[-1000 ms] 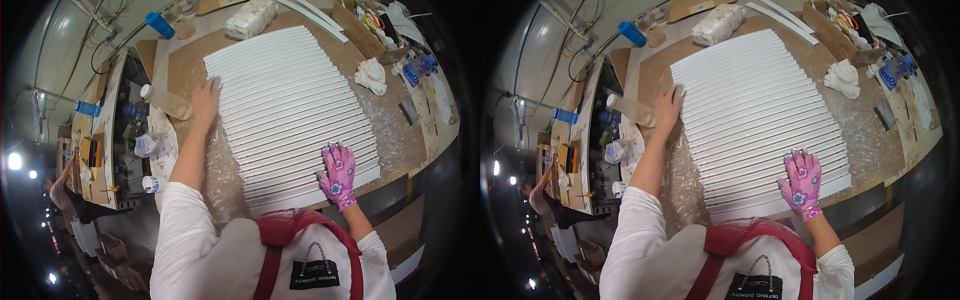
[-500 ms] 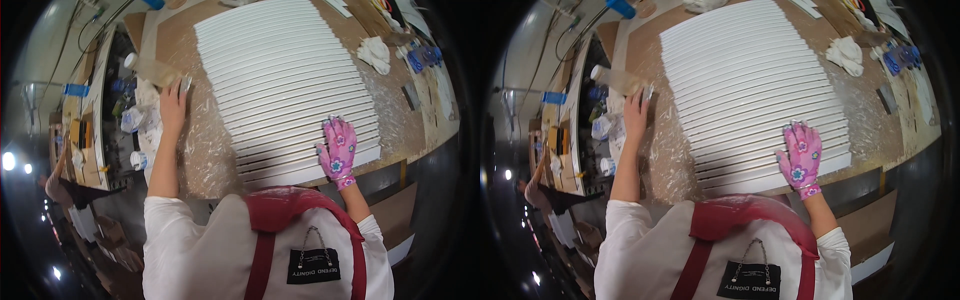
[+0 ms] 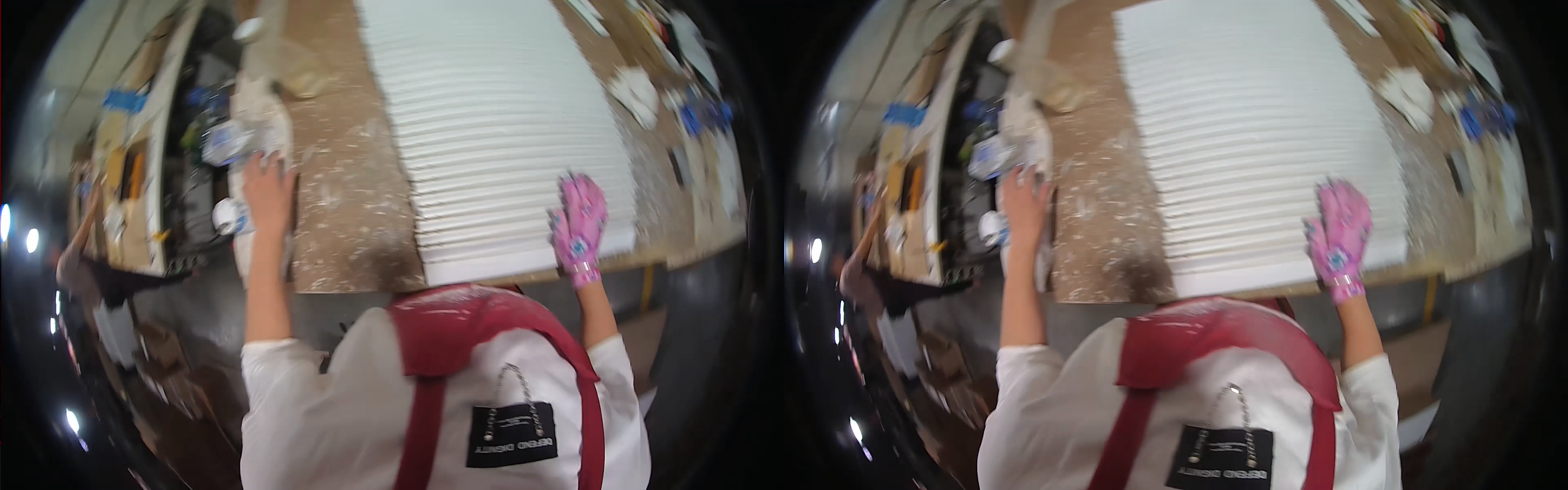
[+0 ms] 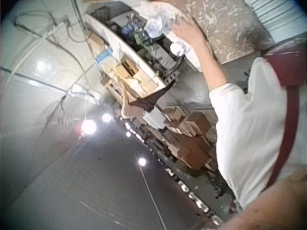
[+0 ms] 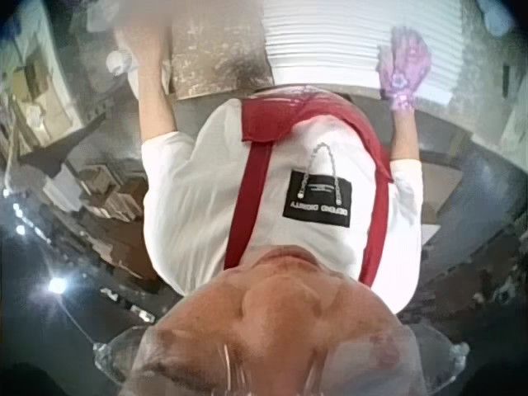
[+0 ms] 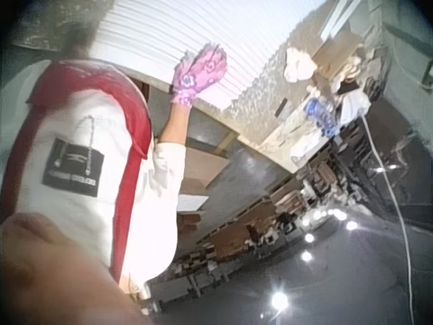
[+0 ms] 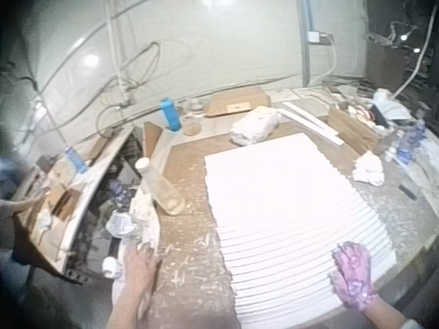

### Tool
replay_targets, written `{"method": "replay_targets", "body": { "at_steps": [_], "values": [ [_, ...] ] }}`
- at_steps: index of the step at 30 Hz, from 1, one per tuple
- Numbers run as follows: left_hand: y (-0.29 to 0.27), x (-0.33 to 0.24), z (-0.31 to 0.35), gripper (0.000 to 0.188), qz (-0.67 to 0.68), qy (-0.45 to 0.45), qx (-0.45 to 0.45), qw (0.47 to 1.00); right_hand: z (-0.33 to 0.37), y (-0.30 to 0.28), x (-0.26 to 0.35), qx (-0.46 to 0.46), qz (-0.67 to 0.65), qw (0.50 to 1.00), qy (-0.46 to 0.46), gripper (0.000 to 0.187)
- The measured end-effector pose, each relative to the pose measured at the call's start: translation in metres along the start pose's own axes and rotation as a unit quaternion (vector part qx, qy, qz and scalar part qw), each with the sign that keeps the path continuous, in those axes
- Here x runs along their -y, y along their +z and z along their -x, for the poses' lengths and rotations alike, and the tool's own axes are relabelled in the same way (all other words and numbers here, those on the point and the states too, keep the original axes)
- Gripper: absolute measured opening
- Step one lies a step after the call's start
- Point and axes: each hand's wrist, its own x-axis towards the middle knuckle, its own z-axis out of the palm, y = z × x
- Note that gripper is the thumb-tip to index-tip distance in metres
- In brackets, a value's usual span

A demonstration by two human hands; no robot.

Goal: The person cleans a set of white window blinds using a cloth and liquid from a bottle, wiping each individual slat across its length.

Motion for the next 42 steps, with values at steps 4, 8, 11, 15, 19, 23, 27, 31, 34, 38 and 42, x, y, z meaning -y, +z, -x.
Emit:
{"method": "replay_targets", "body": {
  "at_steps": [4,8,11,15,19,23,27,31,34,38,42],
  "values": [
    [-0.054,-0.097,0.019,0.033,0.408,-0.138,0.317,0.845,-0.005,0.0,0.0,-0.01,0.043,0.999,0.01,0.044],
    [-0.073,-0.161,0.079,0.035,0.403,-0.045,0.354,0.843,0.002,-0.002,-0.012,-0.044,0.034,0.998,-0.001,0.045],
    [-0.07,-0.18,0.108,0.036,0.329,0.008,0.268,0.905,0.005,0.003,-0.012,-0.05,0.01,0.999,0.003,0.044],
    [-0.08,-0.201,0.118,0.031,0.295,-0.016,0.255,0.921,0.02,-0.002,-0.036,-0.071,0.008,0.997,0.005,0.044],
    [-0.093,-0.217,0.134,0.039,0.32,-0.179,0.281,0.887,0.081,-0.049,-0.153,-0.026,0.009,0.987,0.157,0.04],
    [-0.095,-0.232,0.14,0.033,0.332,-0.279,0.275,0.858,0.093,-0.085,-0.167,0.138,-0.155,0.947,0.246,0.031],
    [-0.086,-0.24,0.15,0.031,0.416,-0.336,0.219,0.816,0.097,-0.076,-0.172,0.175,-0.264,0.911,0.263,0.031],
    [-0.091,-0.247,0.147,0.029,0.397,-0.346,0.157,0.835,0.099,-0.069,-0.17,0.147,-0.252,0.92,0.263,0.028],
    [-0.083,-0.24,0.133,0.027,0.336,-0.32,0.215,0.859,0.096,-0.062,-0.177,0.113,-0.164,0.963,0.183,0.026],
    [-0.064,-0.228,0.148,0.037,0.33,-0.301,0.196,0.873,0.089,-0.065,-0.186,0.139,-0.129,0.967,0.169,0.028],
    [-0.074,-0.234,0.14,0.052,0.437,-0.343,0.208,0.805,0.023,-0.103,-0.245,0.089,-0.266,0.941,0.188,0.038]
  ]
}}
